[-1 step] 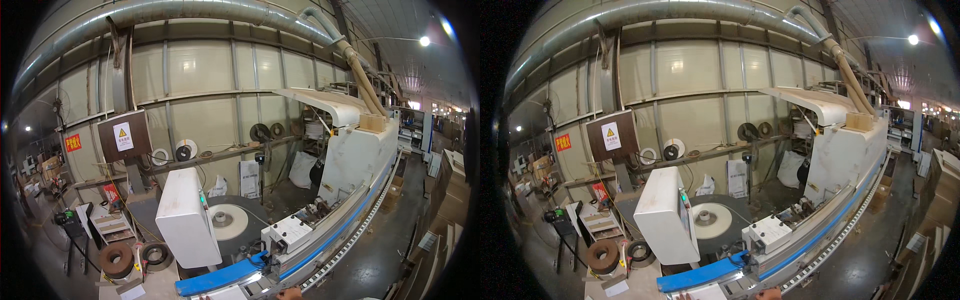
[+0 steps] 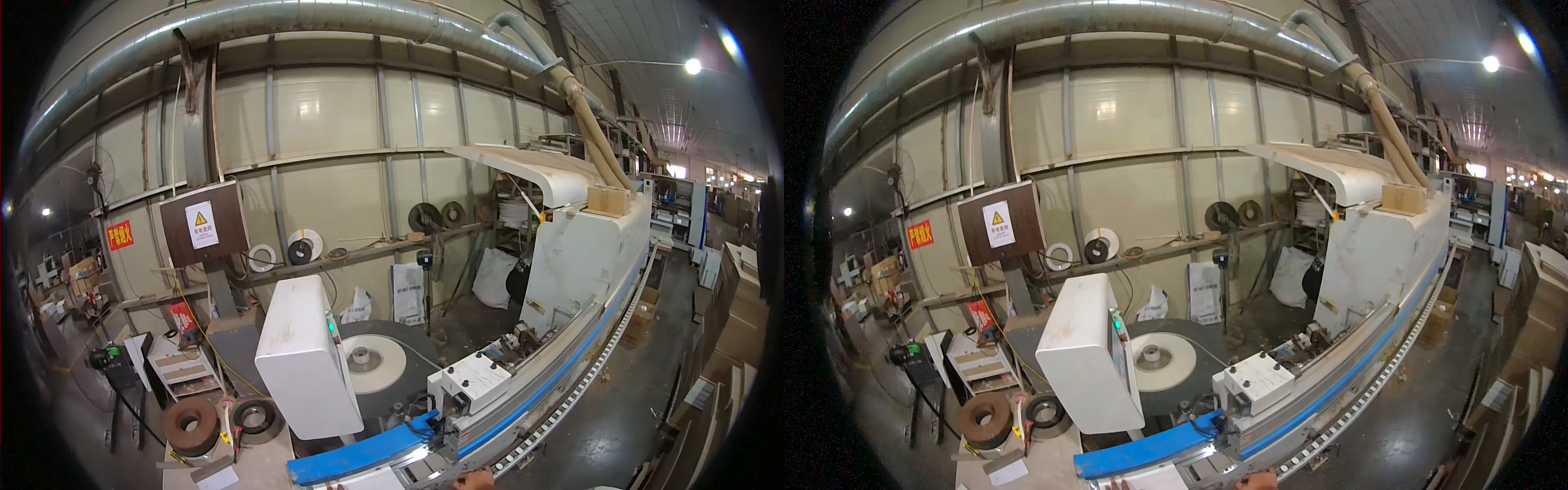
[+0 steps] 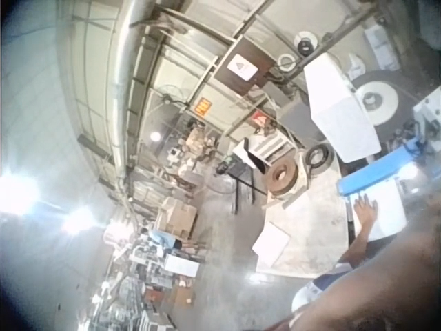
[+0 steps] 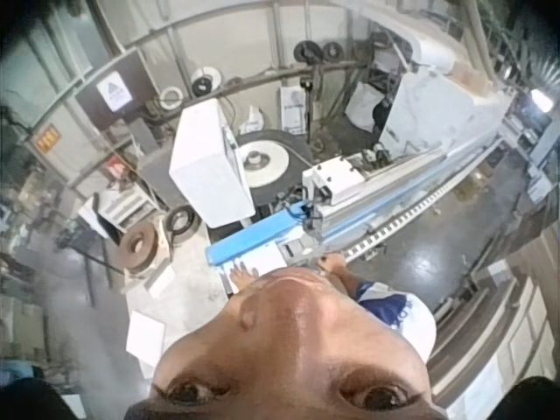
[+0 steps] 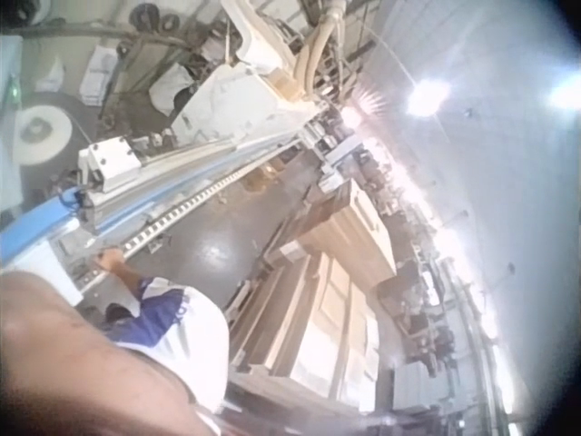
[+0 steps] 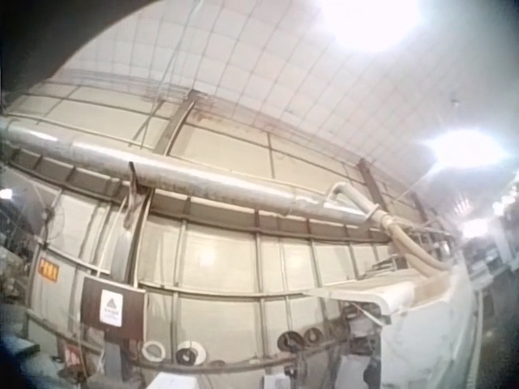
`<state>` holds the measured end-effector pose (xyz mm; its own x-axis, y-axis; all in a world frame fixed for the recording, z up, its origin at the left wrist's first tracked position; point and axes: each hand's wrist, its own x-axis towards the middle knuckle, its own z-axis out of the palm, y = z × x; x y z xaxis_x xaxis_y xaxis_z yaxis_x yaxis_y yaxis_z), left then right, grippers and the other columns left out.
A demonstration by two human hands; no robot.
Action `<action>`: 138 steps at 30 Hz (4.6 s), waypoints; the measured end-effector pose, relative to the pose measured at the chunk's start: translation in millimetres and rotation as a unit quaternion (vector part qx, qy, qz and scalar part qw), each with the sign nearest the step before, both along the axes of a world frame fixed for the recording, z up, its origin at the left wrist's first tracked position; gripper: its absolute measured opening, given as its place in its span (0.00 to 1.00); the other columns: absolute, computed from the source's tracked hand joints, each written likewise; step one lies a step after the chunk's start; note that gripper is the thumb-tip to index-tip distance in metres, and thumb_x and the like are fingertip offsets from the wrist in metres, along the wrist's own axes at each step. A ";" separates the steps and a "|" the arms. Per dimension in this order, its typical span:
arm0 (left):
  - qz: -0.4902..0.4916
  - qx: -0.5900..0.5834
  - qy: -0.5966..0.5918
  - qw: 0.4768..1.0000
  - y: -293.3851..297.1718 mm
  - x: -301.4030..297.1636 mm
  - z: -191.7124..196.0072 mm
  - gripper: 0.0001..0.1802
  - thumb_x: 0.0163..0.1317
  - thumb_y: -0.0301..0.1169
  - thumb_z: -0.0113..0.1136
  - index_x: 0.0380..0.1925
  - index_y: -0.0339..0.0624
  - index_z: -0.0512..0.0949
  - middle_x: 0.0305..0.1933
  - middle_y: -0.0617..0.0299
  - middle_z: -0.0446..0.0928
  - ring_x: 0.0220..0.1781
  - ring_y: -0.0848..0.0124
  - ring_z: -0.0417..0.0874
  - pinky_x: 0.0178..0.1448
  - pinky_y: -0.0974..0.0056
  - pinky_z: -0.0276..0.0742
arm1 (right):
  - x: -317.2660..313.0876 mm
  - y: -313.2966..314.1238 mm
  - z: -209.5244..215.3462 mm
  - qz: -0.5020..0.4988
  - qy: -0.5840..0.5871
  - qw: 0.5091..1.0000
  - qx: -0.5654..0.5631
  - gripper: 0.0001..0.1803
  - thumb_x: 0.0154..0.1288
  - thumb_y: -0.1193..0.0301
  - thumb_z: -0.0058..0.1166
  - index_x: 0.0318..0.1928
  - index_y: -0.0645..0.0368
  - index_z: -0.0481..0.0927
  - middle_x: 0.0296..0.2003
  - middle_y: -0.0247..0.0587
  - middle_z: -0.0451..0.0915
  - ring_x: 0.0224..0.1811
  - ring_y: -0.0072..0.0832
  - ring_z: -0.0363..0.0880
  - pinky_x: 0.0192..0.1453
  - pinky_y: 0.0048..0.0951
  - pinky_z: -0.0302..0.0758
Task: The person feeds wooden panels into an edge-banding machine, operates the control panel, and stacks the panels onto a pallet.
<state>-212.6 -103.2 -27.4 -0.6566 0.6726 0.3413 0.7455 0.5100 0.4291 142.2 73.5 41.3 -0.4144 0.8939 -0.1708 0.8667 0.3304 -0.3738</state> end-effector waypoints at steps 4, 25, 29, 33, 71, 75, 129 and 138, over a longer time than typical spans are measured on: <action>-0.014 0.022 0.013 1.000 -3.1 6.1 0.9 0.42 0.66 0.54 0.61 0.74 0.40 0.70 0.79 0.34 0.62 0.81 0.33 0.55 0.81 0.33 0.48 | 5.9 8.4 -19.7 0.010 -0.030 0.999 -0.011 0.32 0.66 0.39 0.52 0.52 0.50 0.90 0.52 0.51 0.88 0.55 0.51 0.85 0.60 0.52 0.78; -0.014 -0.069 0.002 0.998 -8.5 13.3 35.5 0.41 0.71 0.55 0.54 0.75 0.36 0.67 0.81 0.36 0.59 0.83 0.33 0.51 0.83 0.33 0.42 | 5.7 32.6 -30.4 0.073 -0.097 0.993 -0.012 0.38 0.65 0.24 0.41 0.49 0.36 0.91 0.47 0.31 0.90 0.61 0.37 0.83 0.69 0.49 0.60; -0.012 -0.063 0.019 0.998 -4.1 12.4 38.4 0.41 0.71 0.54 0.54 0.74 0.36 0.68 0.80 0.37 0.61 0.82 0.33 0.54 0.82 0.34 0.45 | 6.5 34.1 -24.0 0.071 -0.100 0.992 -0.011 0.39 0.64 0.24 0.41 0.48 0.36 0.91 0.47 0.31 0.90 0.60 0.37 0.83 0.69 0.49 0.61; 0.001 -0.060 0.039 0.997 -1.2 11.4 36.3 0.41 0.72 0.55 0.54 0.75 0.38 0.67 0.80 0.38 0.61 0.82 0.35 0.54 0.82 0.34 0.48 | 2.8 34.5 -24.2 0.073 -0.082 0.994 0.008 0.39 0.64 0.23 0.40 0.46 0.37 0.91 0.45 0.30 0.90 0.58 0.37 0.83 0.67 0.49 0.62; 0.014 -0.108 0.072 0.991 2.8 20.1 66.8 0.42 0.72 0.57 0.53 0.77 0.40 0.64 0.81 0.39 0.60 0.83 0.38 0.54 0.82 0.36 0.49 | -14.2 -21.0 -6.0 0.183 -0.020 0.983 0.008 0.38 0.72 0.31 0.42 0.57 0.48 0.86 0.57 0.39 0.84 0.67 0.40 0.76 0.69 0.57 0.58; 0.054 -0.223 0.004 0.973 13.6 27.6 75.9 0.37 0.81 0.56 0.36 0.80 0.44 0.60 0.84 0.44 0.53 0.86 0.43 0.47 0.86 0.39 0.44 | -20.1 -12.0 -7.3 0.258 -0.067 0.963 -0.046 0.46 0.62 0.25 0.51 0.65 0.48 0.80 0.65 0.43 0.77 0.74 0.45 0.67 0.73 0.61 0.53; -0.204 -0.212 -0.053 0.954 -142.6 28.7 104.2 0.62 0.40 0.45 0.85 0.77 0.45 0.63 0.83 0.50 0.59 0.85 0.44 0.55 0.86 0.41 0.51 | -70.5 -123.0 4.6 -0.174 0.346 0.646 -0.658 0.44 0.74 0.43 0.60 0.74 0.65 0.69 0.65 0.56 0.78 0.62 0.35 0.81 0.59 0.32 0.80; -0.248 -0.211 -0.024 0.945 -107.6 6.0 109.8 0.59 0.41 0.28 0.82 0.77 0.51 0.64 0.84 0.45 0.53 0.84 0.36 0.53 0.86 0.41 0.53 | -74.0 -142.5 -36.0 -0.220 0.370 0.684 -0.588 0.32 0.77 0.49 0.60 0.55 0.72 0.74 0.48 0.54 0.87 0.49 0.32 0.88 0.53 0.31 0.85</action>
<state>-206.6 -210.7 82.5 -0.2334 0.9711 -0.0492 0.9225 0.2371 0.3047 68.2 -69.1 5.3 -0.5116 0.3841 -0.7686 0.2142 -0.8092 -0.5470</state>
